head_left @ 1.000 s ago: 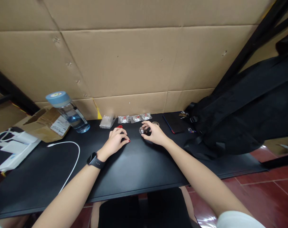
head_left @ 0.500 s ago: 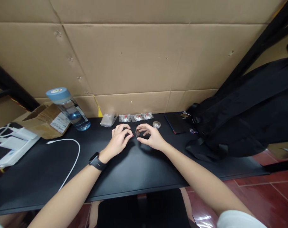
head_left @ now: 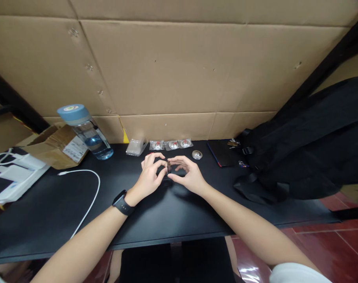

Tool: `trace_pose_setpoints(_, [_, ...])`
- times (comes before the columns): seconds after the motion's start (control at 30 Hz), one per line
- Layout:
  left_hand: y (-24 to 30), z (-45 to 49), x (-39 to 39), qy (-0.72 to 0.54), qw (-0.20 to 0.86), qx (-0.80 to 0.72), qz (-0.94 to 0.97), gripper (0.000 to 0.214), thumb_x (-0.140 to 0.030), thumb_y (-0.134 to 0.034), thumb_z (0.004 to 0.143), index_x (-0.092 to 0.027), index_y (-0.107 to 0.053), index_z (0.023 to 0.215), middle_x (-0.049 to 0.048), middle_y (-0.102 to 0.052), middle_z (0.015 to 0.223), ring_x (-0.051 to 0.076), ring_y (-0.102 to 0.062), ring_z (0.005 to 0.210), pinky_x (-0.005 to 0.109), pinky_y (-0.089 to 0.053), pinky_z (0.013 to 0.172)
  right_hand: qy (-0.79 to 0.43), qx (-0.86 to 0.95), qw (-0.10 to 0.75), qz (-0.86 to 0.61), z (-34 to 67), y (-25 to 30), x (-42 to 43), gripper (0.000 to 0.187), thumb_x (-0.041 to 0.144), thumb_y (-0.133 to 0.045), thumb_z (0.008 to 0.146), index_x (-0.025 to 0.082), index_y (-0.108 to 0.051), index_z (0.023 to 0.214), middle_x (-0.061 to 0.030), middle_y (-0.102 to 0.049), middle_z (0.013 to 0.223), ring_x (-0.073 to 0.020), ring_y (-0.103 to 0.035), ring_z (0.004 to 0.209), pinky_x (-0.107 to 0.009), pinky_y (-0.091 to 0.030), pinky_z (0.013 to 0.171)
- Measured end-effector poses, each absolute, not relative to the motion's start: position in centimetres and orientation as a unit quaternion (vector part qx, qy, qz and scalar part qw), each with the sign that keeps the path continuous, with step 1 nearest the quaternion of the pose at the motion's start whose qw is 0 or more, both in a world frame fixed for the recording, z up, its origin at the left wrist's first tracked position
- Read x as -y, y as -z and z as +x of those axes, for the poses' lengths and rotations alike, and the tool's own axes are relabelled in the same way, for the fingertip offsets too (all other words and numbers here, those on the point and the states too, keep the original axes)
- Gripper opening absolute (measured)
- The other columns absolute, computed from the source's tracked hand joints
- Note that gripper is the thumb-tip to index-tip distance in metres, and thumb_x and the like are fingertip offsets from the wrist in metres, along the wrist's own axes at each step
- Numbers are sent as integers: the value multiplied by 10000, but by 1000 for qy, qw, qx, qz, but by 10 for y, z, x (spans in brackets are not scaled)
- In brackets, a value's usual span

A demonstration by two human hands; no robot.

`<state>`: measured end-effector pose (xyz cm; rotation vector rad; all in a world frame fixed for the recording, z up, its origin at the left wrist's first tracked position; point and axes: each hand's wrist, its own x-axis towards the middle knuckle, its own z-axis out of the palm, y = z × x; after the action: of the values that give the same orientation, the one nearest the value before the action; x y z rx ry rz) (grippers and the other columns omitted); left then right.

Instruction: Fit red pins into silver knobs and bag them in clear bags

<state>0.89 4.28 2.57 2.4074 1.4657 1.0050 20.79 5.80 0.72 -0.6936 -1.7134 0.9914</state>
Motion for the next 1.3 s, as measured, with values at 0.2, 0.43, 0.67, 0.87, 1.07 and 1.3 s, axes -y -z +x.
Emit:
trace_pose_setpoints(0.2, [-26, 11, -40, -348, 23, -488, 800, 101, -253, -572, 941, -245, -668, 972, 94, -583, 1247, 294, -454, 1259, 474, -373, 1025, -425, 694, 505, -289, 207, -7, -57, 496, 340, -842, 761, 272, -614, 1196, -84, -709, 1246, -246, -697, 1134, -364, -577, 844])
trace_pose_setpoints(0.43, [-24, 13, -38, -370, -59, -475, 797, 91, -231, -583, 931, -233, -673, 945, 99, -604, 1136, 298, -483, 1228, 464, -365, 982, -477, 649, 518, -288, 204, -6, -56, 467, 361, -875, 730, 266, -613, 1105, -82, -723, 1242, -243, -713, 1112, -369, -590, 854])
trace_pose_setpoints(0.67, [-26, 14, -36, -371, -75, -495, 782, 138, -308, -599, 952, -269, -727, 917, 86, -611, 1038, 301, -502, 1220, 470, -348, 982, -575, 579, 495, -298, 202, -1, -64, 309, 417, -878, 714, 216, -705, 873, -58, -770, 1054, -227, -754, 922, -407, -626, 876])
trace_pose_setpoints(0.87, [-27, 14, -35, -377, -84, -486, 784, 147, -312, -608, 958, -257, -732, 900, 92, -612, 1057, 294, -511, 1199, 456, -346, 951, -575, 584, 491, -296, 205, 1, -63, 268, 440, -828, 780, 216, -726, 885, -37, -763, 988, -203, -753, 851, -367, -644, 803])
trace_pose_setpoints(1.07, [-28, 12, -34, -374, -135, -439, 806, 89, -220, -618, 942, -220, -706, 931, 100, -643, 1062, 292, -525, 1168, 443, -337, 898, -541, 611, 494, -300, 207, 0, -63, 307, 433, -795, 818, 213, -748, 1027, -61, -783, 1028, -228, -764, 941, -412, -612, 941])
trace_pose_setpoints(1.3, [-27, 17, -31, -399, -112, -460, 786, 55, -195, -651, 894, -206, -697, 922, 106, -635, 1064, 310, -523, 1175, 452, -342, 907, -461, 652, 508, -323, 208, 1, -60, 208, 396, -742, 883, 237, -775, 1013, -53, -797, 996, -248, -777, 899, -403, -630, 890])
